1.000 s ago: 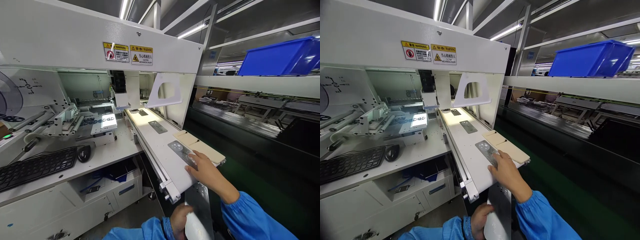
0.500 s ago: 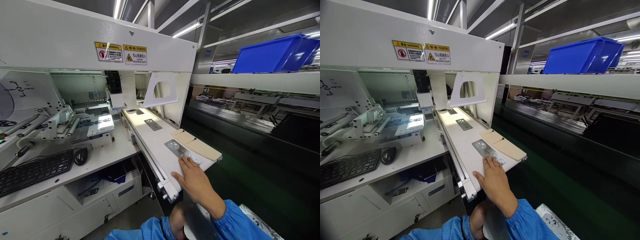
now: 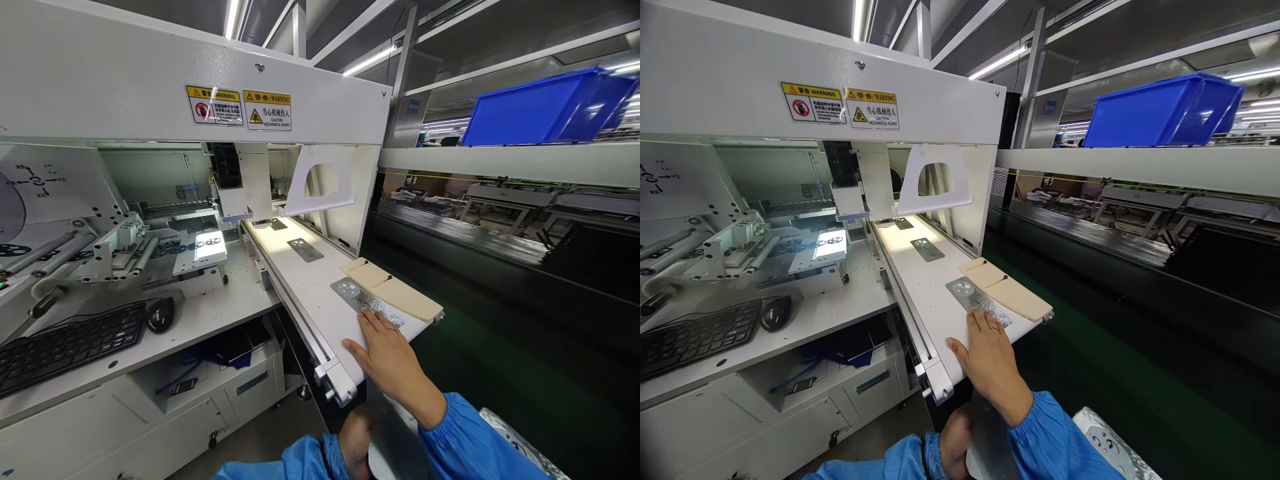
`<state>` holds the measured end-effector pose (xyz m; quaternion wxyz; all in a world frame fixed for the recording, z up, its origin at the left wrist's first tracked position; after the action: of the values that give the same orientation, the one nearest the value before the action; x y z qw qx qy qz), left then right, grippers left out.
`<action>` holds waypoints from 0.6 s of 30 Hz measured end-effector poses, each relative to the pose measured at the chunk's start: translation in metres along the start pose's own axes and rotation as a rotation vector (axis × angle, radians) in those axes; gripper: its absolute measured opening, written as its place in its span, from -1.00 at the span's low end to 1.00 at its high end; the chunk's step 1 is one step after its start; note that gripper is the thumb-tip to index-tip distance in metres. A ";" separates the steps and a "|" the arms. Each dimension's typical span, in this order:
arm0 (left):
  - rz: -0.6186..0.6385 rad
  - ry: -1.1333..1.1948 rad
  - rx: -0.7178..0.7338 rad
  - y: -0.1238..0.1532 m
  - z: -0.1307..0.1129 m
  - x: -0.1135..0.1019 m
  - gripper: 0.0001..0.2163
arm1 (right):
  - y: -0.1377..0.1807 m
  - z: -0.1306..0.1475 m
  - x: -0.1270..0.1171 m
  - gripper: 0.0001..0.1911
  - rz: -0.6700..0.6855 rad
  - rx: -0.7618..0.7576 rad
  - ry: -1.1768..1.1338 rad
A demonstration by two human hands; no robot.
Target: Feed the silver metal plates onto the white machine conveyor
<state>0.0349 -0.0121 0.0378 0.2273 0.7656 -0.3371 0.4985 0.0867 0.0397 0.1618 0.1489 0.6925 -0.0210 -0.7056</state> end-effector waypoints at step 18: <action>-0.077 -0.107 0.112 -0.005 0.012 -0.026 -0.61 | 0.060 -0.041 0.033 -0.46 -0.274 -0.098 -0.213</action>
<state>0.0383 -0.0093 0.0095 0.1850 0.8151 -0.2905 0.4658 0.1382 -0.0186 0.1421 0.0820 0.6020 0.0924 -0.7889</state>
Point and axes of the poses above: each hand's wrist, its own y-axis away from the middle knuckle, its own x-axis out of the palm, z = x × y, the point moved 1 cm from there along -y, towards the middle knuckle, and after that the axes turned 15 degrees about z, right-handed, at the moved point
